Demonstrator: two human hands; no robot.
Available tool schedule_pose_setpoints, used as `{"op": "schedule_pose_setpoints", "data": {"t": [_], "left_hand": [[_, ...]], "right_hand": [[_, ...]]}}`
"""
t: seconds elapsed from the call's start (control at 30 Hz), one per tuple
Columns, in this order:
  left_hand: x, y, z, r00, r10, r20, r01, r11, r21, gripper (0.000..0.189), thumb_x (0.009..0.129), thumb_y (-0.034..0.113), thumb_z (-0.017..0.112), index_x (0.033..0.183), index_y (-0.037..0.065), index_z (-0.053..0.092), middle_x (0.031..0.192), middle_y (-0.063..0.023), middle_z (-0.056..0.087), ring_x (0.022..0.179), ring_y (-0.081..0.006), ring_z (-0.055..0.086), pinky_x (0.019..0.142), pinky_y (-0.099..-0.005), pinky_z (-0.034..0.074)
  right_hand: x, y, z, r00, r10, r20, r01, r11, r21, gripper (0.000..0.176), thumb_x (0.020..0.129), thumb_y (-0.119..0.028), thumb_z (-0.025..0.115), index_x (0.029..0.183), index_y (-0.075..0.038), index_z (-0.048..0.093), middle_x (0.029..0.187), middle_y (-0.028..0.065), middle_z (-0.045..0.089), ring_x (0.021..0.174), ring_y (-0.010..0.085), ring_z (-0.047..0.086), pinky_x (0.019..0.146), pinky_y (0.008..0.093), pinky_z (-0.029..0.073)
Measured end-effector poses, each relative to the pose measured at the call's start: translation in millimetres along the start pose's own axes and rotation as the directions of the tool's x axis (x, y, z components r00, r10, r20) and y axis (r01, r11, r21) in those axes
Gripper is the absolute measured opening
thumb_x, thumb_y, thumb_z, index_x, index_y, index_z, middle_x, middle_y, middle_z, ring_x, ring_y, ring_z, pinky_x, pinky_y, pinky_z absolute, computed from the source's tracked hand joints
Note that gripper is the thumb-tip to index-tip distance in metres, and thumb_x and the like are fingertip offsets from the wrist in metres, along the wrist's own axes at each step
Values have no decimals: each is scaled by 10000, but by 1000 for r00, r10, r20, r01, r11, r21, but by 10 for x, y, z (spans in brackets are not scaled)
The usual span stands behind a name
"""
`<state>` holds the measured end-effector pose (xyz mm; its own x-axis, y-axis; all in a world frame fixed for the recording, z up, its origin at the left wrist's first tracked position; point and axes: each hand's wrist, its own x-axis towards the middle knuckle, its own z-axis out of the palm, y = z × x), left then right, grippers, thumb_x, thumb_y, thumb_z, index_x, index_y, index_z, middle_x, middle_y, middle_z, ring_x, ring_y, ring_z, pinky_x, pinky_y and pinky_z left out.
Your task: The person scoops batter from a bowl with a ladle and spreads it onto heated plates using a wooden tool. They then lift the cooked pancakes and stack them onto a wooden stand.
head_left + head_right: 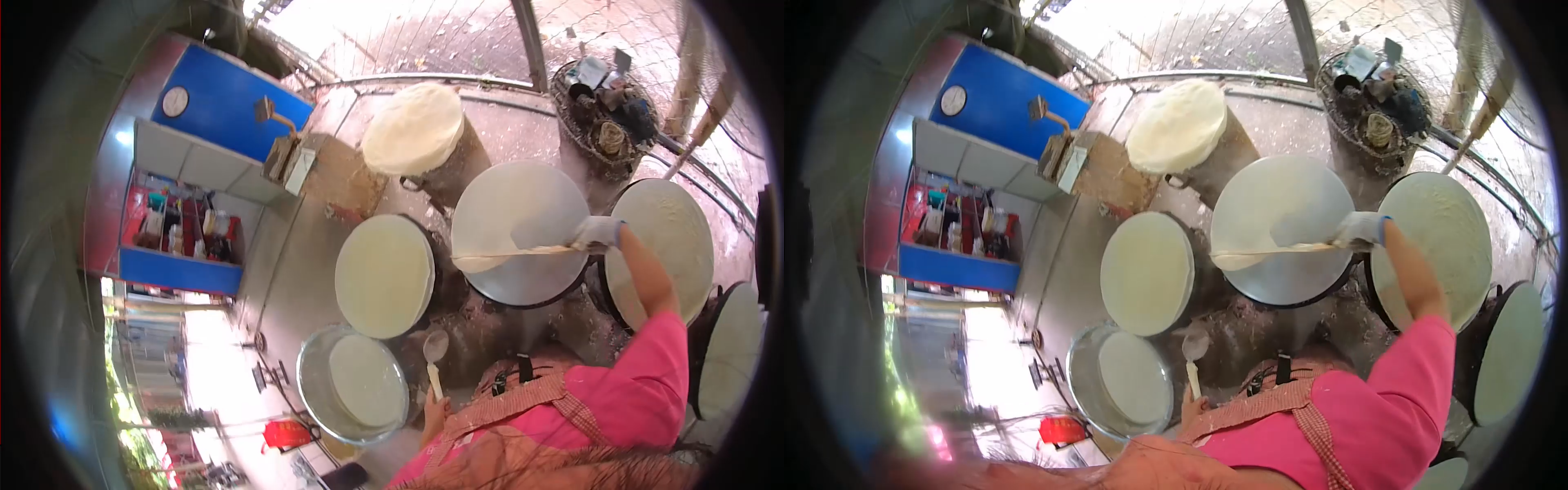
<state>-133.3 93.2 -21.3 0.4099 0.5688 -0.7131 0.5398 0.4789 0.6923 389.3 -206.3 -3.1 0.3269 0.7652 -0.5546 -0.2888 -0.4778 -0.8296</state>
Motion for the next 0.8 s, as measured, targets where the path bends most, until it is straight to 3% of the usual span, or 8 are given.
{"op": "schedule_pose_setpoints", "data": {"t": [0.27,0.33,0.43,0.47,0.57,0.63,0.73,0.8], "left_hand": [[-233,-188,-69,994,-108,-4,107,988,-114,721,787,-40,472,1403,218,199,617,1,403,456,-78,364,373,-214,278],[-269,-169,-205,993,-113,-46,107,988,-108,723,785,-46,474,1401,217,203,610,2,394,455,-79,363,370,-216,275],[-295,-302,-401,999,-36,-19,34,993,-117,720,780,-57,481,1392,207,210,600,1,380,438,-84,353,363,-222,275],[-281,-221,-450,999,-43,5,44,998,-42,703,782,-54,478,1385,204,223,591,0,376,429,-86,351,356,-226,273],[-261,-83,-653,986,-162,45,162,987,-11,665,792,-39,470,1369,205,249,564,2,364,409,-85,350,336,-236,259],[-159,-122,-879,976,-163,141,169,985,-30,663,801,-12,478,1373,218,234,556,16,359,399,-75,347,326,-236,261],[80,-282,-1215,970,-193,150,184,980,70,667,799,-7,482,1374,218,230,556,21,359,396,-74,351,324,-230,262],[280,-488,-1499,914,-320,248,339,940,-38,687,804,-3,481,1367,291,220,550,18,352,386,-75,337,314,-231,258]], "right_hand": [[480,-525,-21,964,12,-266,17,994,107,289,688,-189,685,952,-72,700,536,4,519,425,94,440,374,252,333],[546,-516,75,999,9,-49,-22,963,-270,271,690,-205,677,932,-87,704,539,-13,523,437,100,444,384,262,346],[-241,-314,127,991,127,-43,-133,966,-220,295,684,-196,665,951,-74,696,537,-5,530,420,105,440,382,274,354],[-465,-160,114,939,289,-185,-343,761,-551,333,668,-170,650,982,-67,685,533,6,526,404,97,437,374,268,353],[-1858,387,421,912,159,-377,-285,908,-308,340,671,-138,634,977,8,666,591,30,574,442,67,476,390,225,349],[-2472,962,964,833,137,-536,-17,975,222,318,658,-86,683,948,44,665,667,41,613,556,99,552,489,234,422],[-2153,987,2444,627,156,-764,247,889,384,235,726,-60,671,931,54,661,792,68,654,679,141,598,611,220,454],[-1296,1330,3069,417,-38,-908,121,993,14,233,750,-163,693,919,-4,678,828,77,673,731,163,612,683,261,475]]}}
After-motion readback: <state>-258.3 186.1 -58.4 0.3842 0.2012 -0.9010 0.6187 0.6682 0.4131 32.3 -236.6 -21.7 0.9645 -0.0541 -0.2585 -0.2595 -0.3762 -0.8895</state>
